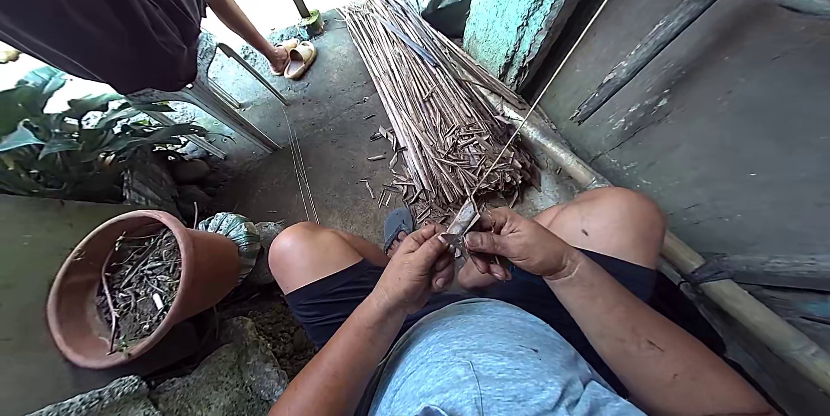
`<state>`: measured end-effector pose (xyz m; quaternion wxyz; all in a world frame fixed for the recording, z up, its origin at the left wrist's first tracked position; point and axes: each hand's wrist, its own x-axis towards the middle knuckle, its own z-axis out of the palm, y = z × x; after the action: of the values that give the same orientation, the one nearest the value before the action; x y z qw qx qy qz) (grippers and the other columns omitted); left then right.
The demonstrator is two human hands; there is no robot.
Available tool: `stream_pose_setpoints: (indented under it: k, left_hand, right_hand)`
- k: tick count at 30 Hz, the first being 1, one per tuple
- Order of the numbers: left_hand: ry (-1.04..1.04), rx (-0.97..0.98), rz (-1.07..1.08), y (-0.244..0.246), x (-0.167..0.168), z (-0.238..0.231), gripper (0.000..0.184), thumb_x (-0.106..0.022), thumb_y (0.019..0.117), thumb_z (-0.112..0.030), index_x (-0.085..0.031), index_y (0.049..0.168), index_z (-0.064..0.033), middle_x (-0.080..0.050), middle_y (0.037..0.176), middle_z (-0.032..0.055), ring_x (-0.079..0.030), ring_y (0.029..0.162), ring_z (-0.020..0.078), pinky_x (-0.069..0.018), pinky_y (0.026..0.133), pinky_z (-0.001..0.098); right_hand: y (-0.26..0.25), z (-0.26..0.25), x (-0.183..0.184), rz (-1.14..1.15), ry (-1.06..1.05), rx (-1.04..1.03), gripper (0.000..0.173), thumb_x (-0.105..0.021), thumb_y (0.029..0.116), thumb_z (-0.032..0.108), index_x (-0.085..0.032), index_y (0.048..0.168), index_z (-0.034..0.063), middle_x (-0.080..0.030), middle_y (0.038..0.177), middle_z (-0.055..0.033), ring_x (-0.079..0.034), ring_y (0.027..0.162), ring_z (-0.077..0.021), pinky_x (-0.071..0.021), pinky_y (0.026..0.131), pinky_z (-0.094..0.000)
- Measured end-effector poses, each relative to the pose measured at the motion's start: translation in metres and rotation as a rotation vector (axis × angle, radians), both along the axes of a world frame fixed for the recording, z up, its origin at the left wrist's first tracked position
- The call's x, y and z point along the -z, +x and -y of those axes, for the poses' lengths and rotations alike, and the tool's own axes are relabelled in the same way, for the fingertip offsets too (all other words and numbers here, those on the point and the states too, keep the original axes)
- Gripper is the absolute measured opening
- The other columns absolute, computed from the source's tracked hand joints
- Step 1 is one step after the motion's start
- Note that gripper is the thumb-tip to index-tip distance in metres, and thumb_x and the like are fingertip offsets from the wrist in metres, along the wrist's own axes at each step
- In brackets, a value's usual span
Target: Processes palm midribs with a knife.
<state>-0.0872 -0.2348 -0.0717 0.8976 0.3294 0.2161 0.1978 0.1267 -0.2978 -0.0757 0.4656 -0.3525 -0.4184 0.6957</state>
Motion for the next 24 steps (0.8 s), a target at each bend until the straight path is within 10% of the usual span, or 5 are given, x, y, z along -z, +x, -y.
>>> stream_pose_setpoints:
  k: [8,14,24]
  left_hand:
    - [0.330,-0.014,-0.182,-0.004,-0.005,-0.008,0.021,-0.047,0.1065,-0.013,-0.059,0.090,-0.0084,-0.049,0.057,-0.0040,-0.047,0.046,0.0057,-0.0416,0.045,0.0209]
    - [0.458,0.006,-0.256,-0.004,0.003,0.002,0.021,-0.049,0.1064,-0.014,-0.060,0.091,-0.0050,-0.052,0.059,-0.0010,-0.052,0.047,0.0092,-0.0471,0.047,0.0253]
    - [0.760,-0.204,-0.347,-0.001,0.004,0.001,0.014,-0.057,0.1017,-0.007,-0.067,0.096,0.0007,-0.065,0.070,0.0007,-0.062,0.056,0.0081,-0.0562,0.053,0.0252]
  right_hand:
    - [0.011,-0.003,-0.007,0.181,-0.082,0.174,0.019,-0.059,0.1046,0.020,-0.068,0.094,0.0064,-0.067,0.068,-0.0007,-0.057,0.046,-0.0063,-0.0473,0.041,-0.0199]
    - [0.025,-0.012,-0.023,0.214,-0.086,0.777,0.025,-0.047,0.1094,0.016,-0.065,0.098,0.0033,-0.067,0.072,-0.0062,-0.058,0.047,-0.0096,-0.0516,0.043,-0.0224]
    - [-0.001,0.016,-0.016,0.004,-0.179,0.187,0.033,-0.054,0.1050,0.014,-0.058,0.136,0.0038,-0.070,0.080,-0.0060,-0.064,0.054,-0.0117,-0.0549,0.046,-0.0248]
